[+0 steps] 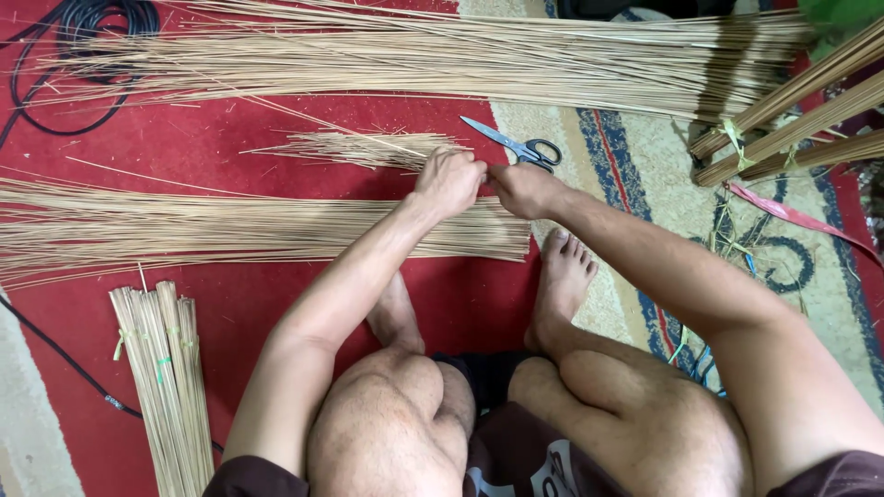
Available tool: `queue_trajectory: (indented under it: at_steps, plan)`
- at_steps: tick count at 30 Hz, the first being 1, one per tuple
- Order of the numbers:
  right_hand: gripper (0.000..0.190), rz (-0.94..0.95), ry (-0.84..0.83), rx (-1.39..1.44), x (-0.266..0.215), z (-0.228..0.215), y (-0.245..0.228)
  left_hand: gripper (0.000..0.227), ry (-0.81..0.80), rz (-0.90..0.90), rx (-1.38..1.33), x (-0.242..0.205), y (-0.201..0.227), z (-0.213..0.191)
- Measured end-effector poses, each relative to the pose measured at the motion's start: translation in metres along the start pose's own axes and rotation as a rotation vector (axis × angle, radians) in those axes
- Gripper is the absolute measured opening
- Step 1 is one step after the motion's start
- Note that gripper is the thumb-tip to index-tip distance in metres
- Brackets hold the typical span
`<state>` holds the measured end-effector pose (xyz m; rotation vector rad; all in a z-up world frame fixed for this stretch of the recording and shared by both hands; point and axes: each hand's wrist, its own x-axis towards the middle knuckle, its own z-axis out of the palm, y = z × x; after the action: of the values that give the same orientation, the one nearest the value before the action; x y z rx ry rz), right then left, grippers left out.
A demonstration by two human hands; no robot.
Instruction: Trimming and sorting thin wooden sticks into bundles on a floor mat.
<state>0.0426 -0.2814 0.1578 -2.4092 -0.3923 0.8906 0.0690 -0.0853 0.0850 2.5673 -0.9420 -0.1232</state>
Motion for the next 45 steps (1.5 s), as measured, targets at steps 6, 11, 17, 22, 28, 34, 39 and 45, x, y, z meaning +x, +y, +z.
queue_trajectory:
  at_steps: [6, 11, 17, 22, 28, 34, 39, 45]
  plan:
    - [0.036, 0.036, -0.041, -0.021, 0.009, 0.006, 0.058, 0.016, 0.007, -0.042, 0.035, -0.007, -0.066, 0.042]
    - [0.038, 0.150, -0.103, -0.146, 0.008, 0.010, 0.112, 0.015, -0.059, -0.152, 0.099, -0.018, -0.085, 0.034]
    - [0.038, 0.141, -0.140, -0.007, 0.008, 0.005, 0.040, 0.012, -0.101, -0.106, 0.080, -0.001, -0.062, 0.044]
    - [0.032, 0.097, -0.077, 0.028, 0.017, 0.005, 0.020, 0.006, -0.015, -0.031, 0.008, -0.003, -0.027, 0.019]
    - [0.032, 0.215, -0.169, 0.355, 0.012, 0.007, 0.028, 0.026, 0.235, 0.092, 0.085, -0.019, -0.035, -0.001]
    - [0.032, 0.238, -0.113, 0.537, 0.016, 0.004, 0.049, 0.025, 0.105, -0.496, -0.451, -0.025, -0.049, 0.001]
    - [0.030, 0.203, -0.148, 0.631, 0.012, 0.004, 0.045, 0.053, 0.219, -0.817, -1.341, -0.016, -0.078, 0.049]
    - [0.026, 0.222, -0.194, 0.704, 0.008, 0.010, 0.043, 0.047, 0.414, -0.839, -1.510, -0.007, -0.084, 0.011]
